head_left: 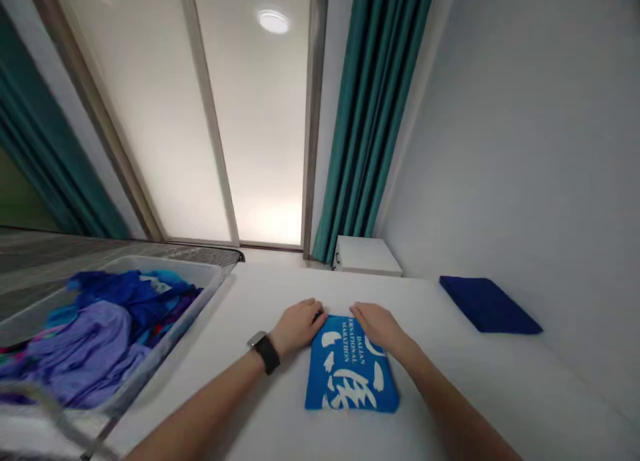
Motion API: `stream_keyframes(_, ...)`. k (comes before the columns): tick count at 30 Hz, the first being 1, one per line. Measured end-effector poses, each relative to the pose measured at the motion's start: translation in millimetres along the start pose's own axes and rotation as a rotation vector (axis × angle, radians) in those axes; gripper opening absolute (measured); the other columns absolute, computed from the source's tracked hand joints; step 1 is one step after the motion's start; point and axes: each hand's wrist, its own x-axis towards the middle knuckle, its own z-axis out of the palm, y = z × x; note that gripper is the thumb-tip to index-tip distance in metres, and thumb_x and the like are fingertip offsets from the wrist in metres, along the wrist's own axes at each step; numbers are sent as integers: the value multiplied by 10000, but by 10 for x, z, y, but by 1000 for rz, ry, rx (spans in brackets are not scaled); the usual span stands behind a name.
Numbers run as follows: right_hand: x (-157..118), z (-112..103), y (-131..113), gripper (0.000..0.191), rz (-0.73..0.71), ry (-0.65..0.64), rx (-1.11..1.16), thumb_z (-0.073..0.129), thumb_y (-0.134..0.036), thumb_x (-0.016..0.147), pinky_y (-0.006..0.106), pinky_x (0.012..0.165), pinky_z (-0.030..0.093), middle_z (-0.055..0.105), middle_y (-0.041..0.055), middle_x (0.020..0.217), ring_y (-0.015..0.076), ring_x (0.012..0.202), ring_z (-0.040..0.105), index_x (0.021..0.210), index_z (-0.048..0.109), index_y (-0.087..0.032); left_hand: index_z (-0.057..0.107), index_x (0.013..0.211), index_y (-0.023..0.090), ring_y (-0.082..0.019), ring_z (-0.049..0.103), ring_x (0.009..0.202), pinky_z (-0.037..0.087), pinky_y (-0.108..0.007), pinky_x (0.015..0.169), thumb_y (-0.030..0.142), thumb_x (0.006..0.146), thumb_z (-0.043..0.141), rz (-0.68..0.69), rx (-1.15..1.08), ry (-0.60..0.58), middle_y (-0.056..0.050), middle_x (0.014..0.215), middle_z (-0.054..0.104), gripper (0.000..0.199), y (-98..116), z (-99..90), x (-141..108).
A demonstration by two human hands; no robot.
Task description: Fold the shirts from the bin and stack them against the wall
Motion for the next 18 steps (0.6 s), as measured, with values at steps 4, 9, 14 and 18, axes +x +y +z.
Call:
stream_keyframes(4,-6,36,72,445,27,-15,35,253,-349,1033,255,777,391,723,85,975,188,905,651,930,655,-191,574,891,205,-199,621,860,441,-301,765,401,1004,331,-41,23,27,-49,912,663,331,-7,52,-12)
stream_keyframes(9,34,89,86,435,24,-11,24,270,-361,1032,264,778,393,719,76,987,194,908,647,918,660,-205,551,891,195,-212,607,852,442,-321,751,406,1012,312,-20,140,61,-59,899,638,341,-37,152,-10)
stream_keyframes(14,46,93,69,402,-2,5,8,288,-336,1033,263,823,396,698,94,1043,197,967,632,958,652,-180,525,930,197,-194,597,862,442,-300,730,391,1024,277,9,170,99,-63,995,602,328,-88,215,22)
stream_keyframes(18,54,56,41,391,-3,-5,-6,295,-327,1034,260,819,394,698,85,1043,193,968,631,958,651,-185,511,923,205,-196,608,842,431,-297,705,396,1022,293,-48,96,66,-42,923,623,306,-103,199,65)
